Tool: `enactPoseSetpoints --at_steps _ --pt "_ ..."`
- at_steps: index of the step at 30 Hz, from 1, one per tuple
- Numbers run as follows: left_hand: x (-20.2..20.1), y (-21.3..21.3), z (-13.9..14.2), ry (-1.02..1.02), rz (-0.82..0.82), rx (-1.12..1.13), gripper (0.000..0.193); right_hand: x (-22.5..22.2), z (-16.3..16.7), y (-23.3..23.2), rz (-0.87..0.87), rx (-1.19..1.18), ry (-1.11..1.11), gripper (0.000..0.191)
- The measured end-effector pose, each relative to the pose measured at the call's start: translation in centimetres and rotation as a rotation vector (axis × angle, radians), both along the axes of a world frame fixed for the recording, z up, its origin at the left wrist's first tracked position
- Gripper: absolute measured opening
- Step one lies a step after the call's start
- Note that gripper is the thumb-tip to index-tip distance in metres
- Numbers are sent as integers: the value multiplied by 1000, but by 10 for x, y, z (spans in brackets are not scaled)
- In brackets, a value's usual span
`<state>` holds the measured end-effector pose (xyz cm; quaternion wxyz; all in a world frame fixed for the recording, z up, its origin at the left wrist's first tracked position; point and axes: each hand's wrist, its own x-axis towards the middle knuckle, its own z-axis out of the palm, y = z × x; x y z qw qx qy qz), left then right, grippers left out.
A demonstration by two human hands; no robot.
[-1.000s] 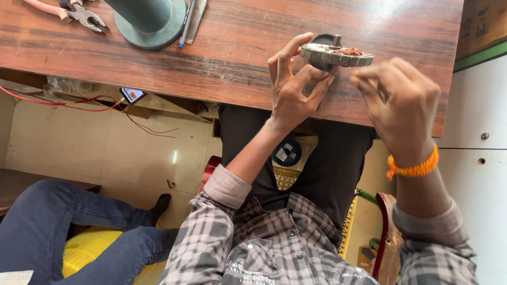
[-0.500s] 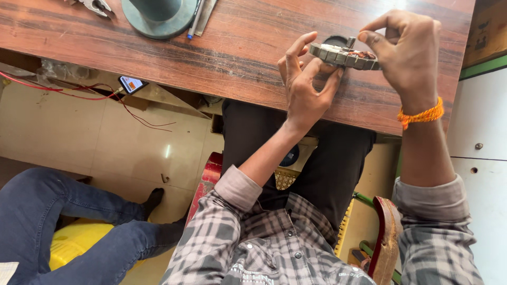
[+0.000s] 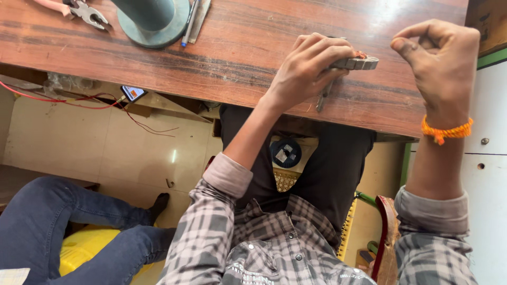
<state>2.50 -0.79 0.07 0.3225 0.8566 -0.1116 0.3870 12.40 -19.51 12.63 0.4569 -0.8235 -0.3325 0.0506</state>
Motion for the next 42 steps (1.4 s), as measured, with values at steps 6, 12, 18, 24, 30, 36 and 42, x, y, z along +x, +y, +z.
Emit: enactPoseSetpoints --at_steps 6,12,18,24,30,36,42 --pt "1 4 -3 -31 -55 -164 35 -36 25 -11 46 -49 42 8" --pt "2 3 -7 -32 -45 -199 39 -62 16 -4 84 -91 1 9" --pt "5 2 -13 -59 -51 -198 41 -66 -25 -11 133 -121 -87 6" --pt "-1 9 -17 14 33 10 51 -60 -75 -3 169 -173 -450 13" --pt "-36 9 -23 -18 160 391 46 -67 -92 -9 108 -86 -115 14" --pt "-37 5 -16 -42 152 298 30 -73 -72 -17 208 89 46 12" --pt "-37 4 -16 -17 59 43 18 -65 -30 -35 61 -145 -140 16"
